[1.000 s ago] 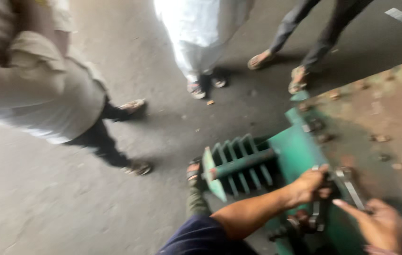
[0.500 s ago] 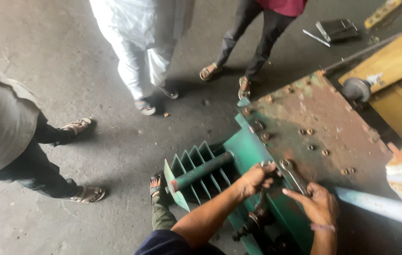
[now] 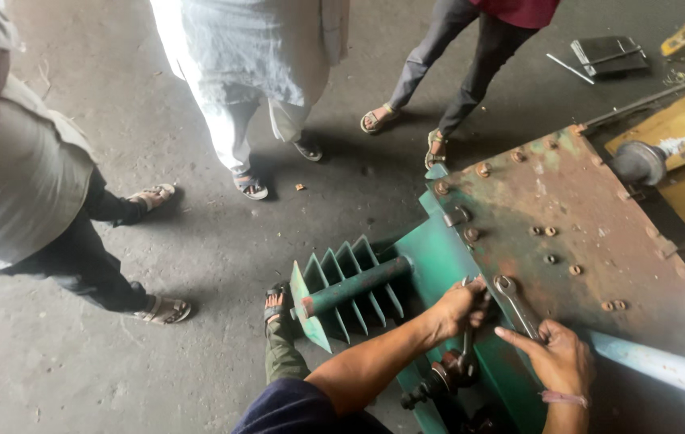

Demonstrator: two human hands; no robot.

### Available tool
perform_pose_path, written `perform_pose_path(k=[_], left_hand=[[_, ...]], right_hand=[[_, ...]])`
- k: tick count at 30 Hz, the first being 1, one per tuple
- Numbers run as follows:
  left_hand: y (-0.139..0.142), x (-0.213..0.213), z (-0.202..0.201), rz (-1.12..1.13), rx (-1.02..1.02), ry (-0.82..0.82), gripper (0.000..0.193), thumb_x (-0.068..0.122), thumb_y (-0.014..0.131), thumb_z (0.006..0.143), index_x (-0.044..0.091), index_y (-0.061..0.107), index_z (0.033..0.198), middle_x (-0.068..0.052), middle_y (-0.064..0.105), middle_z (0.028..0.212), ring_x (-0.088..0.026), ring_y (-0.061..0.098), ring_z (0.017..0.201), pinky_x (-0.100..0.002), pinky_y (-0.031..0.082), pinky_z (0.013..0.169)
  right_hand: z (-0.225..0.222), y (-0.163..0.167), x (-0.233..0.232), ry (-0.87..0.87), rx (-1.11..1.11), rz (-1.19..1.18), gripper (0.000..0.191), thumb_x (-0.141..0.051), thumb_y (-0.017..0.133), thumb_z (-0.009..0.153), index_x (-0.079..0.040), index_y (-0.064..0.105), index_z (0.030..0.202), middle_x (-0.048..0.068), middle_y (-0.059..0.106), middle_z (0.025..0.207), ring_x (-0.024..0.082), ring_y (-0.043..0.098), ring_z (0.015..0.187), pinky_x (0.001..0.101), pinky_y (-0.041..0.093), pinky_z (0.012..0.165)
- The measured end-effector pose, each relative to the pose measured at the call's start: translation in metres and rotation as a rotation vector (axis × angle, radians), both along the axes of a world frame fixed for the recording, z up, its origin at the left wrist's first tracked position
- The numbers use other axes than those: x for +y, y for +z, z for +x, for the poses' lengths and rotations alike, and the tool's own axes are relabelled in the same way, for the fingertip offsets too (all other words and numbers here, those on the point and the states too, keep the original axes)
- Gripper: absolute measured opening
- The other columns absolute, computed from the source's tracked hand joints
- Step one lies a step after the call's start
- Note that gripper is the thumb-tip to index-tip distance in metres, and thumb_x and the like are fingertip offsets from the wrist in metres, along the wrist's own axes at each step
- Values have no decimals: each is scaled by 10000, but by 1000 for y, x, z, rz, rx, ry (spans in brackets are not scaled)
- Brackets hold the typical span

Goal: The person kneels beside a green industrial machine and uses open-end wrenches to loosen and remove bolts from its side panel, working on fasteners one at a time and setting removed bolts aside.

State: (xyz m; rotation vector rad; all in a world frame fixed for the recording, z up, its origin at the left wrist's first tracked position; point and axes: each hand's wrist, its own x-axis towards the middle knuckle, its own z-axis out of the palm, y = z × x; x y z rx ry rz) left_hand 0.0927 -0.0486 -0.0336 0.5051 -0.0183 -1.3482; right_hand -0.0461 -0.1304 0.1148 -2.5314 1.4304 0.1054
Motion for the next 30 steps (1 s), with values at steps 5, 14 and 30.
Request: perform_pose_path(k=[5, 14, 30], left_hand=[[-7, -4, -2, -21, -241, 2, 382, 439, 406, 1095, 153, 563, 896, 45, 549, 742, -80, 332, 519, -255, 265, 478], [-21, -9, 4, 79, -154, -38, 420, 477, 448, 1089, 150, 603, 876, 47, 496, 639, -72, 347, 455, -260, 273, 426], [-21, -12, 3, 89, -249, 25, 217, 357, 529, 1082, 179, 605, 985, 69, 626, 829, -81, 479, 585, -253, 368, 500]], right_hand=[[1, -4, -4, -2, -27, -11, 734, -659, 882, 536, -12, 548, 631, 161, 587, 559, 319, 585, 558, 469, 476, 584], [0, -7, -5, -2, 14, -32, 731, -673, 868, 561, -25, 539, 634, 150, 555, 542, 318, 571, 547, 471, 465, 584], [-1, -28, -27, 71, -58, 94, 651, -608, 873, 617, -38, 563, 661, 138, 547, 536, 287, 557, 535, 453, 484, 578]])
